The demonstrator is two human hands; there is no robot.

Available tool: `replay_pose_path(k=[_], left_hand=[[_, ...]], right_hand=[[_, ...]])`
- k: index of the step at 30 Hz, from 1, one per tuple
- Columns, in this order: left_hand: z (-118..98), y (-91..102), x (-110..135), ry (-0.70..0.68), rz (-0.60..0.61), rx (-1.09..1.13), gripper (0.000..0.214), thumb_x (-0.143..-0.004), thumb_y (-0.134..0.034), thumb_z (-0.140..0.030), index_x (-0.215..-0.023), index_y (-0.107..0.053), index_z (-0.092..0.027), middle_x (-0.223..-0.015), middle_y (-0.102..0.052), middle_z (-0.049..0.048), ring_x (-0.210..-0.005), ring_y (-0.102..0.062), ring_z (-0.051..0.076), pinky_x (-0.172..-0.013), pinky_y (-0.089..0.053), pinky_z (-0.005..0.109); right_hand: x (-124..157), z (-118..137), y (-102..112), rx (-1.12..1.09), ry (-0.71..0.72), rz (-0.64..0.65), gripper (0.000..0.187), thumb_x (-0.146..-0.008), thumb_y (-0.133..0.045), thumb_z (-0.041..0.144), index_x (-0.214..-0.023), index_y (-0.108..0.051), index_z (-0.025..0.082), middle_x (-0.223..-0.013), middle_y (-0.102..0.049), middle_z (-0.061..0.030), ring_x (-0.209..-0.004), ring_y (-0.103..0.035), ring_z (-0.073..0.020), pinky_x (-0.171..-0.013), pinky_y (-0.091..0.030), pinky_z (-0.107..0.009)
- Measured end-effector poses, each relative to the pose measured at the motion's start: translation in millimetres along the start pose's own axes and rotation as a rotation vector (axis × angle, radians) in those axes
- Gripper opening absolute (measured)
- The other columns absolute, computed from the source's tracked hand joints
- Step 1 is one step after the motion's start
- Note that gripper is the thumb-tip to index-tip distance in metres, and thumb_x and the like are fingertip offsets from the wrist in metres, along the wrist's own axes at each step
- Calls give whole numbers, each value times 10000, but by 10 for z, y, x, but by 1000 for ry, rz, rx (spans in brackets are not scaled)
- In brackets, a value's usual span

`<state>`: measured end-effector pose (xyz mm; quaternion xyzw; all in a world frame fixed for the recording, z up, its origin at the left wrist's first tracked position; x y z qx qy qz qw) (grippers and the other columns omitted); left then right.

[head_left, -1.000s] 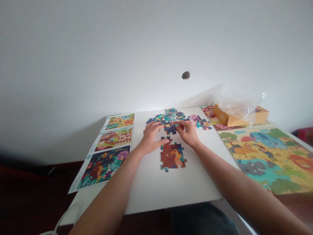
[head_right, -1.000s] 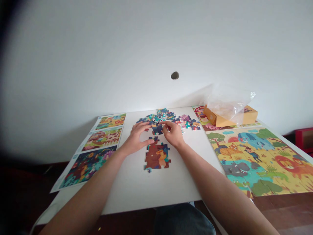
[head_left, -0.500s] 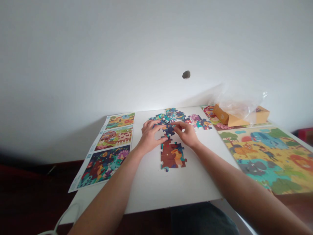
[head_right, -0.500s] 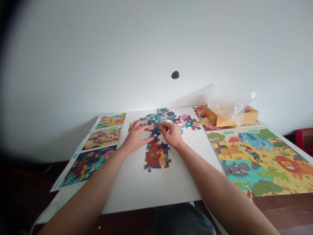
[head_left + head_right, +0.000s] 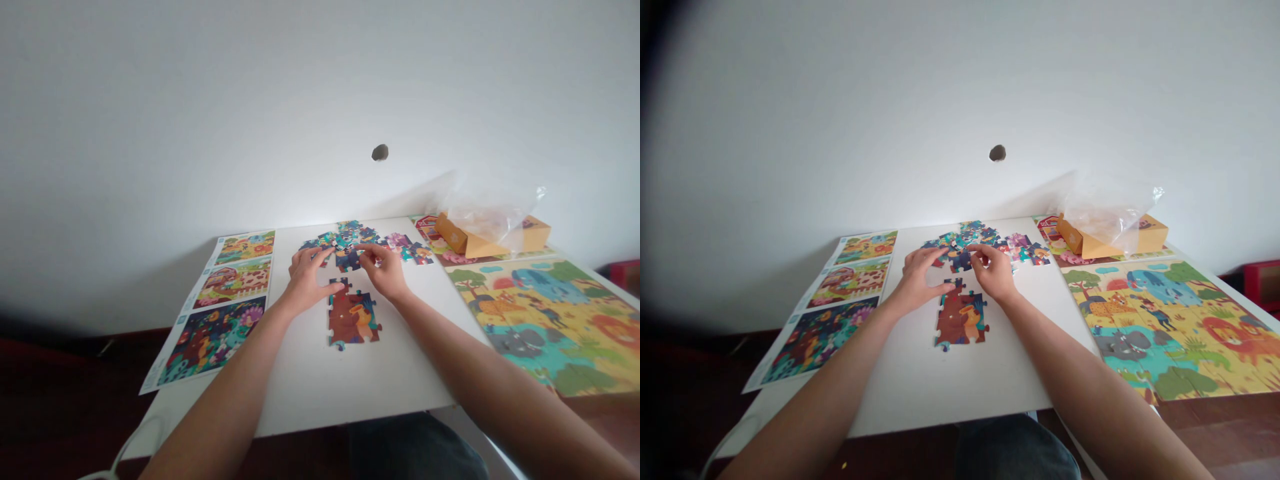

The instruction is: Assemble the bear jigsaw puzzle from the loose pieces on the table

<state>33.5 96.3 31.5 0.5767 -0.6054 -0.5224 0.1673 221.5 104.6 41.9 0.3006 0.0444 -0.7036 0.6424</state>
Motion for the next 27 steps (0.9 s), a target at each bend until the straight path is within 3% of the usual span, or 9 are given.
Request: replay_pose_path(k=[2,6,13,18,20,24,27], left_hand=[[53,-121,17,25,89,-24,864,-653,-823,-531,-1426,-491,-333,-1407,-453,119,-1363,-315,390,-1107,-300,593],[124,-258,47,60,201,-46,660,-645,-821,-559,-1259,-650,-385,-1433,-413,101,-1395,-248,451,-1099,-269,666],[90,-234,46,67,244,-18,421,-683,-827,-460,-1085,-749,-364,-1426,-429,94,-1416,-241,468,-1112,-264,677],[96,-243,51,41,276,-11,370,-690,-830,-390,-1049,-758,-341,-1437,-425,95,-1436,-205,488,-1104,-261,690],[92,-231,44,26,260,-16,432,-667,-845,-391,-1085,-742,-350,-1446,-429,85,-1439,-207,475,-1117,-246,679],[26,-97,8,-23,116,3,786,-624,-865,-475,-1344,-578,-343,-1437,-459,98,-1421,-265,405,-1155,-248,598],[-68,36,-8,-85,-3,23,792,-690,-826,-478,-1403,-516,-328,-1397,-503,85,-1390,-321,346,-1167,-260,531]], right_hand=[[-8,-47,107,4,-42,-88,313,-823,-536,265,-1040,-742,172,-683,-619,-2,-642,-527,-145,-681,-442,-273],[-9,-140,235,5,-127,-191,335,-808,-522,273,-1029,-747,161,-665,-598,2,-607,-501,-140,-642,-429,-270],[-7,-145,224,-1,-127,-188,346,-795,-522,262,-1035,-749,162,-671,-606,2,-591,-486,-136,-615,-414,-267],[-10,-143,230,3,-121,-186,351,-793,-521,257,-1042,-751,163,-668,-606,2,-597,-494,-137,-629,-420,-270],[-13,-154,221,-4,-121,-180,348,-789,-525,258,-1035,-751,158,-660,-600,3,-592,-491,-135,-624,-419,-270],[-23,-168,119,-42,-108,-105,341,-789,-535,269,-1024,-749,146,-650,-592,5,-603,-499,-135,-633,-424,-269],[-22,-145,7,-68,-78,-18,349,-802,-551,286,-1063,-742,153,-672,-607,6,-629,-504,-134,-669,-433,-272]])
Point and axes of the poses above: each hand's wrist, its own x-axis away from the middle knuckle, its own y-axis out of the back of the hand, z = x × y, the point moved 10 cm from there along -x, towards the middle knuckle
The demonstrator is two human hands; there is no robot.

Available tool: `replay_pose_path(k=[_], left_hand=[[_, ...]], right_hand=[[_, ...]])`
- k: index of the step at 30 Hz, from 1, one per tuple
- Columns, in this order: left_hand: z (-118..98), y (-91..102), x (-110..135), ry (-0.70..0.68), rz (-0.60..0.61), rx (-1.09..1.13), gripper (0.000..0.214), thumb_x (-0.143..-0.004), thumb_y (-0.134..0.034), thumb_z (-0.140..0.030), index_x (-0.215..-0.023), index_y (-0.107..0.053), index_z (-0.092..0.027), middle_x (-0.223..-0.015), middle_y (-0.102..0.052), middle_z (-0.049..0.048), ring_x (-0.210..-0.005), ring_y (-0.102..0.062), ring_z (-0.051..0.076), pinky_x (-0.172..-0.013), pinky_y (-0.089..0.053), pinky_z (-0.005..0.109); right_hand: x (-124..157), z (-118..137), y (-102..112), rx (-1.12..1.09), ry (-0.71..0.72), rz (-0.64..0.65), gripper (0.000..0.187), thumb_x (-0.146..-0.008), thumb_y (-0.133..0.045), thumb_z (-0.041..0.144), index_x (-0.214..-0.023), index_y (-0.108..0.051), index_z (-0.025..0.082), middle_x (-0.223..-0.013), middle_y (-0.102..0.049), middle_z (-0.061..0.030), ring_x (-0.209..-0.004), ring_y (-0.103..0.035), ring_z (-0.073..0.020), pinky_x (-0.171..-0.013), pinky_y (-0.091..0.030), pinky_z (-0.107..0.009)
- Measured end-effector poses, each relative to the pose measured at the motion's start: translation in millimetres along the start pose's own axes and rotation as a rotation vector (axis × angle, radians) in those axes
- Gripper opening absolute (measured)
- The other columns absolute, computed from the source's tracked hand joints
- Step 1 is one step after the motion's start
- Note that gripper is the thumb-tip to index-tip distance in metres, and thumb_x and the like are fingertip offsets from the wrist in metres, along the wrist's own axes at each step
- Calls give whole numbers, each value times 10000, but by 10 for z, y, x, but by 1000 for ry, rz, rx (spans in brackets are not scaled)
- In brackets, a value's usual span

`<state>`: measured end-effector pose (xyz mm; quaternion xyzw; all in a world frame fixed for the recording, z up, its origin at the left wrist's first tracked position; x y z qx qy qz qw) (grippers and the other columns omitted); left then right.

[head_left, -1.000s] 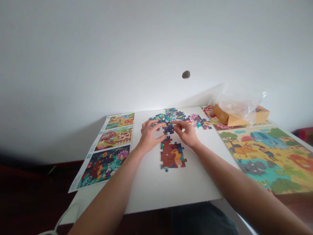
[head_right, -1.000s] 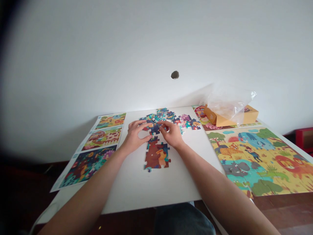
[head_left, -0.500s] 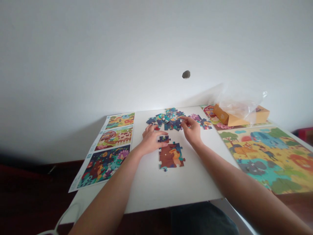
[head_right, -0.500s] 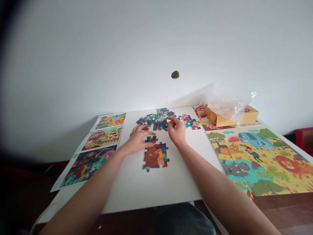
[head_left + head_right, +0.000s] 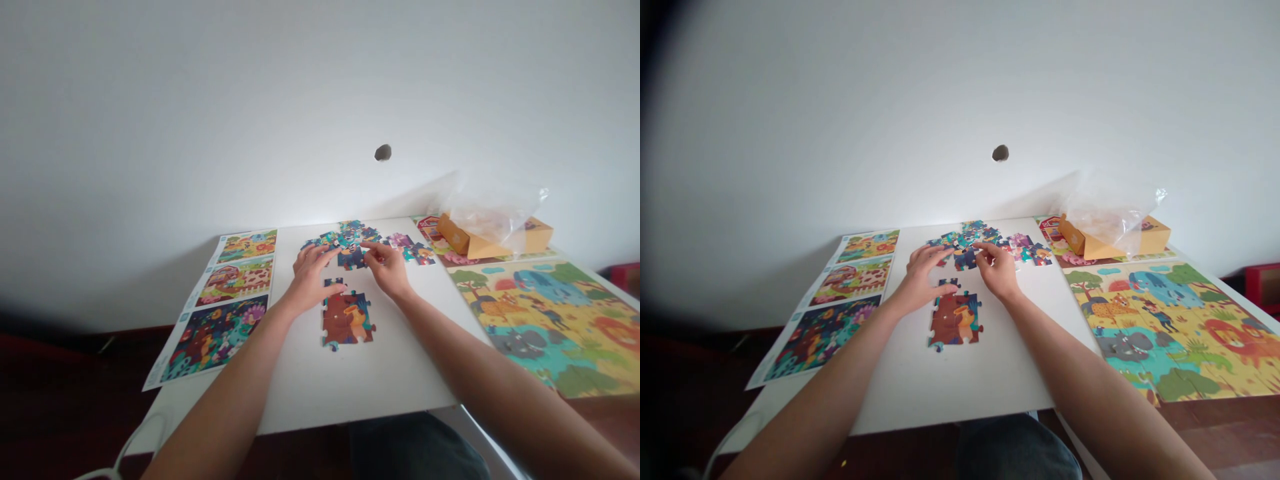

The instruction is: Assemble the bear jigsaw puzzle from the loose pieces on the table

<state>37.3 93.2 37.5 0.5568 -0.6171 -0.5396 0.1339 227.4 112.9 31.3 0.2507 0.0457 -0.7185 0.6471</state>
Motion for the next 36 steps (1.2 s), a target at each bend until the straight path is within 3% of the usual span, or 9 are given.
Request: replay_pose_path(k=[6,12,20,36], left_hand=[[-105,211,-10,-54,-155,-1,410,-796,-761,-348,-1194,-671,-309,-1313,-579,44,-1289,-435,290,-1115,-330,488],[-156,262,-7,-73,-193,3,383,-808,-734,-313,-1185,-666,-301,-1278,-607,37,-1266,-468,276,-1088,-355,477],[-177,357,-2,-86,-266,11,345,-807,-696,-281,-1151,-668,-271,-1237,-633,37,-1209,-519,256,-1089,-355,462],[-171,342,12,-94,-252,21,393,-818,-679,-275,-1209,-644,-283,-1258,-620,40,-1218,-519,256,-1093,-340,466]], right_hand=[[14,0,-132,7,19,108,349,-847,-559,327,-1104,-741,175,-742,-659,-11,-668,-523,-141,-719,-441,-287],[26,38,-141,-5,27,135,375,-825,-566,290,-1151,-716,180,-782,-642,-11,-692,-512,-141,-714,-439,-289],[106,268,-205,12,158,254,595,-738,-618,225,-1332,-587,211,-944,-647,-23,-773,-510,-151,-777,-450,-307],[101,270,-187,43,190,210,493,-776,-653,261,-1263,-585,234,-941,-621,-26,-803,-527,-168,-778,-448,-320]])
Point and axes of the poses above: each hand's wrist, its own x-axis away from the middle knuckle, its own y-axis out of the back of the hand, z = x × y, the point moved 10 cm from there along -x, towards the middle knuckle
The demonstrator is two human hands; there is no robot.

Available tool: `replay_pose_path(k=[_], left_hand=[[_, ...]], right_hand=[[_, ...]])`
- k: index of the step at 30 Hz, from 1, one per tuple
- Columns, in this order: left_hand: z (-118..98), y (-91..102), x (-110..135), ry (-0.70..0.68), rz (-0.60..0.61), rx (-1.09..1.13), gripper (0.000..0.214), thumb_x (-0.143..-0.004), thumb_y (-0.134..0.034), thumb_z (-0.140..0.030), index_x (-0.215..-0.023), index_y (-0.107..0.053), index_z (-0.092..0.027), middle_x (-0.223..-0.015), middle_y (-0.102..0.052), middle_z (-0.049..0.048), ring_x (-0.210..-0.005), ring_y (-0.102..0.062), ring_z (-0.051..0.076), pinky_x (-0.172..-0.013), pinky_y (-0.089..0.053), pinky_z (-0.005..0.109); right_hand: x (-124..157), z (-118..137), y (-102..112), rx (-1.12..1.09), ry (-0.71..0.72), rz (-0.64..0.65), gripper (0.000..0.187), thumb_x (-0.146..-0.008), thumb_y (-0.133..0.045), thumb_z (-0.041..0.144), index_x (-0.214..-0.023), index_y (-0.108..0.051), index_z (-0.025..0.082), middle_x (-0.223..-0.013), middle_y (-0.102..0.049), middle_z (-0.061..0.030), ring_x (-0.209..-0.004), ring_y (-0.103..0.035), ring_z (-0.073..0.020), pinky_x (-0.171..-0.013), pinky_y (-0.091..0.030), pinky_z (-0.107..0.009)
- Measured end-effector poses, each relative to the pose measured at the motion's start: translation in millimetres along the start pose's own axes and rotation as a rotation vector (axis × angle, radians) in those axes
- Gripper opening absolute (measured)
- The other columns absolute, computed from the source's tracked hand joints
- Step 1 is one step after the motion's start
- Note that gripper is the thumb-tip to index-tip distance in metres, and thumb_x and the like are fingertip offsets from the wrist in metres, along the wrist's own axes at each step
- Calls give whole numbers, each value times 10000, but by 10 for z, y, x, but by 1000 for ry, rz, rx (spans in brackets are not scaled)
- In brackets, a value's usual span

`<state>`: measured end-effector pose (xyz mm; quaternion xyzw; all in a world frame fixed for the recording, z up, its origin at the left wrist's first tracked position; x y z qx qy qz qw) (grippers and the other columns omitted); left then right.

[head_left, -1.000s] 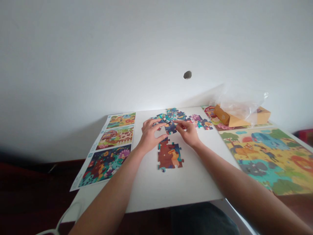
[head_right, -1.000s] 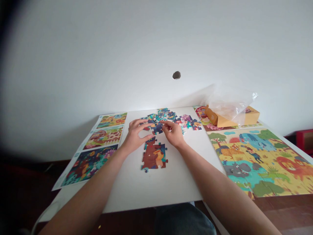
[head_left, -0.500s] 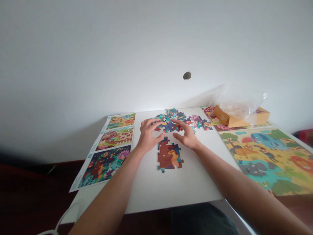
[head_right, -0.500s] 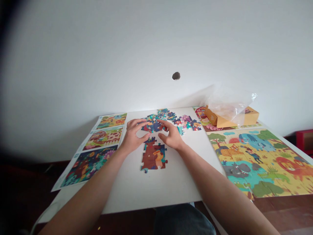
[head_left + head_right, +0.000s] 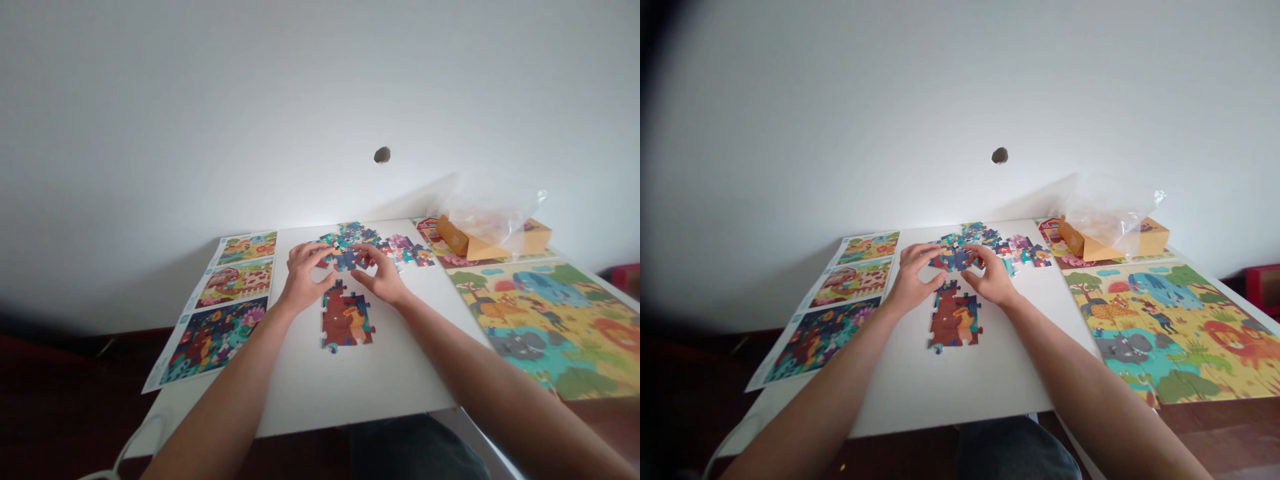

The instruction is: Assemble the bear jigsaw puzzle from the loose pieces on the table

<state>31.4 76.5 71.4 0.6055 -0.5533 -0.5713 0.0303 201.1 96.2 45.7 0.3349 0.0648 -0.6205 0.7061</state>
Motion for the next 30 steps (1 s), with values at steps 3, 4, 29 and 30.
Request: replay_pose_path(k=[3,4,29,30], left_hand=[[-2,-8,1,4,18,0,447,-809,-704,-313,-1247,-623,-284,-1272,-610,47,-1233,-503,269,-1086,-344,474],[-3,-7,-1,4,18,-2,455,-806,-710,-319,-1250,-620,-281,-1269,-610,50,-1233,-502,271,-1082,-347,475],[153,-563,249,47,498,-37,742,-636,-832,-539,-1305,-605,-314,-1465,-397,120,-1429,-215,430,-1131,-263,630],[146,-578,265,36,517,-38,712,-648,-825,-540,-1293,-615,-323,-1482,-382,113,-1443,-192,433,-1139,-248,635]], right_hand=[[-1,4,-3,18,6,-8,468,-778,-670,286,-1236,-589,234,-918,-609,-22,-789,-521,-166,-768,-448,-318],[-1,6,-7,22,5,-7,462,-778,-675,292,-1227,-590,232,-912,-605,-21,-787,-521,-166,-765,-448,-317],[-17,-302,105,-27,-239,-118,137,-769,-612,313,-787,-658,185,-707,-675,-12,-667,-595,-153,-681,-441,-280],[-16,-306,114,-23,-246,-123,129,-760,-611,306,-777,-655,186,-700,-674,-11,-660,-594,-152,-677,-441,-279]])
Point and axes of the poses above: each hand's wrist, its own x-axis away from the middle knuckle, its own y-axis out of the back of the hand, z = x × y, the point moved 10 cm from there along -x, towards the middle knuckle
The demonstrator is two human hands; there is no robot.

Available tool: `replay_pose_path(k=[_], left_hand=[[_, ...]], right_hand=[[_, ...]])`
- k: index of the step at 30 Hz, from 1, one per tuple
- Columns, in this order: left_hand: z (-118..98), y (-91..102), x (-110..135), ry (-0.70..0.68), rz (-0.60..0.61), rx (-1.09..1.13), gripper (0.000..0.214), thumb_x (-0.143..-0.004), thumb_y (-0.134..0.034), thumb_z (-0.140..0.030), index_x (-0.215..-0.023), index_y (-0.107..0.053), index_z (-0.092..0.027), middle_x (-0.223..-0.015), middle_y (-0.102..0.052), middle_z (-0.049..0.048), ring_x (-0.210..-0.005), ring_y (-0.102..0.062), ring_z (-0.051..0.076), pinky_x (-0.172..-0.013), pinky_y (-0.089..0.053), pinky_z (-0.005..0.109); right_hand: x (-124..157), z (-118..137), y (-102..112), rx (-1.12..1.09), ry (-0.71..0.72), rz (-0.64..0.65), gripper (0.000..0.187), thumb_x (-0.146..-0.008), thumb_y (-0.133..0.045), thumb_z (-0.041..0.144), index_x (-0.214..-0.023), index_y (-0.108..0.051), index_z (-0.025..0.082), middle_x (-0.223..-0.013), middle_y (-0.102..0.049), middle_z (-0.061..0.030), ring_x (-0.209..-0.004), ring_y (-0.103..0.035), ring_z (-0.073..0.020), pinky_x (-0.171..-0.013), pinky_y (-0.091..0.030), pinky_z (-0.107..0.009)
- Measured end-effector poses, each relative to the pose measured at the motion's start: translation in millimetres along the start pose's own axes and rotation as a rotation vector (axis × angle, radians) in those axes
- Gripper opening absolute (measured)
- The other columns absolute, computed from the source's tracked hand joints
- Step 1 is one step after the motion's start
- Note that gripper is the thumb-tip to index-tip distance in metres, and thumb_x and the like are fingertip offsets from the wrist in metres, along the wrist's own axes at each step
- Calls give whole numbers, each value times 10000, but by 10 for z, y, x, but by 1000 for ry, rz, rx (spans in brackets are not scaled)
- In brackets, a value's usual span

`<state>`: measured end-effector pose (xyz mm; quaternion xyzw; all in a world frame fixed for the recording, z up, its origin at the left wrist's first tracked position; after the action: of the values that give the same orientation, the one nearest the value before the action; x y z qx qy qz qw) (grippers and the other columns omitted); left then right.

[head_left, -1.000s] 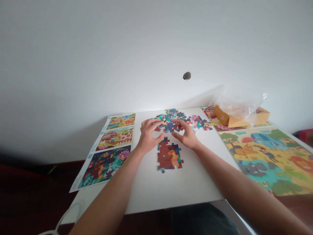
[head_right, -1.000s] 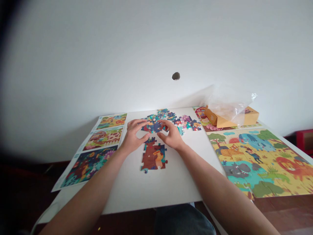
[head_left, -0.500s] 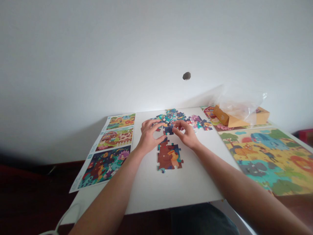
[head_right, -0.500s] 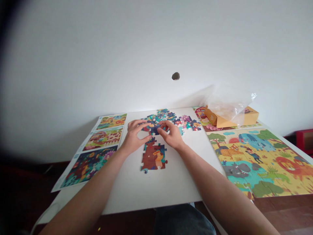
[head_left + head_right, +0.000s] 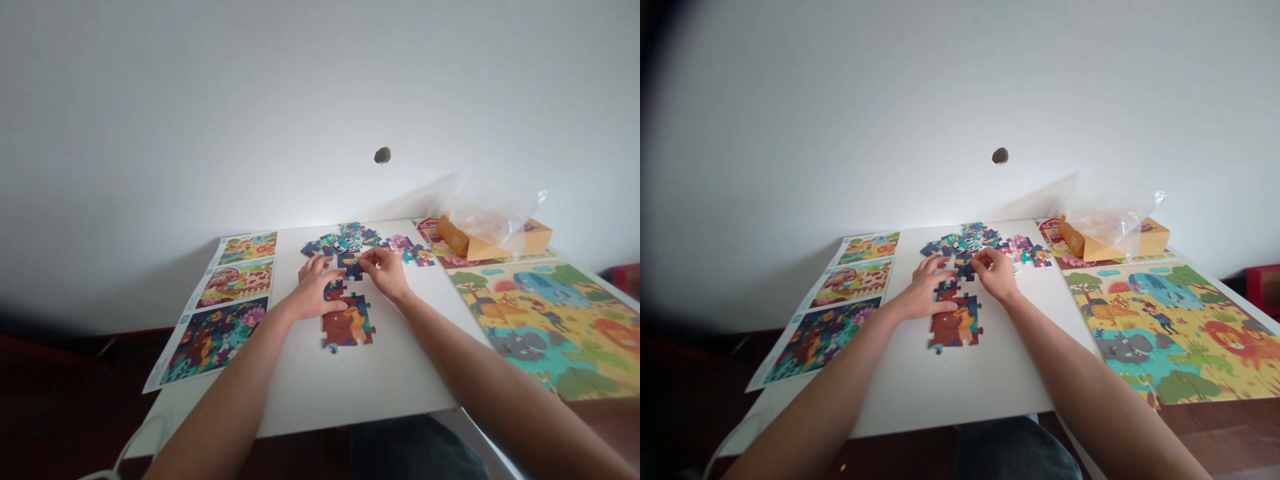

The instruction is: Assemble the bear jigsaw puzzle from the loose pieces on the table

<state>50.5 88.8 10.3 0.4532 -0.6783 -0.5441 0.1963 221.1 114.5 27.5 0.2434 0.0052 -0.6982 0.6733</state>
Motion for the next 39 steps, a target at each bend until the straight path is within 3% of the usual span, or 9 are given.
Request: replay_pose_path(k=[4,9,14,17,22,28,39], left_hand=[[10,0,17,-1,19,-3,641,-661,-822,-531,-1247,-650,-335,-1500,-366,109,-1457,-171,445,-1139,-244,651],[21,18,14,-16,13,10,751,-642,-839,-513,-1322,-594,-308,-1501,-378,129,-1456,-189,442,-1143,-249,647],[-25,157,-9,-41,-118,44,787,-714,-805,-436,-1422,-489,-300,-1458,-452,105,-1428,-264,374,-1164,-261,589],[-30,216,-23,-35,-169,51,648,-750,-781,-395,-1354,-560,-314,-1416,-497,83,-1393,-314,349,-1153,-290,566],[-7,198,-30,-26,-160,7,357,-798,-729,-368,-1149,-698,-315,-1414,-496,57,-1394,-293,357,-1136,-299,585],[58,114,-8,3,-103,-29,405,-783,-708,-275,-1183,-687,-336,-1412,-472,63,-1387,-288,364,-1121,-305,609],[81,96,-8,11,-104,-28,351,-772,-708,-276,-1119,-709,-332,-1397,-481,57,-1378,-293,363,-1120,-306,603]], right_hand=[[-6,-19,11,4,-15,-3,115,-740,-609,291,-761,-650,186,-677,-667,-7,-646,-599,-153,-668,-442,-277],[0,-38,-15,13,-39,18,112,-727,-609,286,-751,-654,185,-684,-679,-13,-639,-604,-153,-648,-445,-273],[12,-75,-89,13,-68,77,95,-719,-623,273,-740,-658,187,-676,-683,-7,-628,-613,-149,-637,-454,-266],[14,-119,-133,51,-83,117,87,-720,-620,261,-737,-666,188,-679,-689,-8,-626,-614,-149,-621,-454,-261],[32,-139,-170,139,-104,159,71,-726,-619,235,-734,-674,192,-671,-690,-6,-628,-621,-149,-620,-448,-256],[49,-118,-198,225,-103,180,52,-731,-629,218,-719,-679,207,-661,-695,0,-629,-626,-155,-622,-446,-260],[40,-97,-225,449,-50,204,59,-756,-663,264,-739,-710,233,-725,-726,-2,-724,-635,-181,-709,-419,-296]])
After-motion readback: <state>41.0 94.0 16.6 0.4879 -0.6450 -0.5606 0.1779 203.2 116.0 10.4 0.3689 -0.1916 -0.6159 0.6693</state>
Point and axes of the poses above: each hand's wrist, its own x-axis away from the middle knuckle, its own y-axis out of the back of the hand, z = x × y, the point moved 10 cm from there along -x, towards the middle knuckle
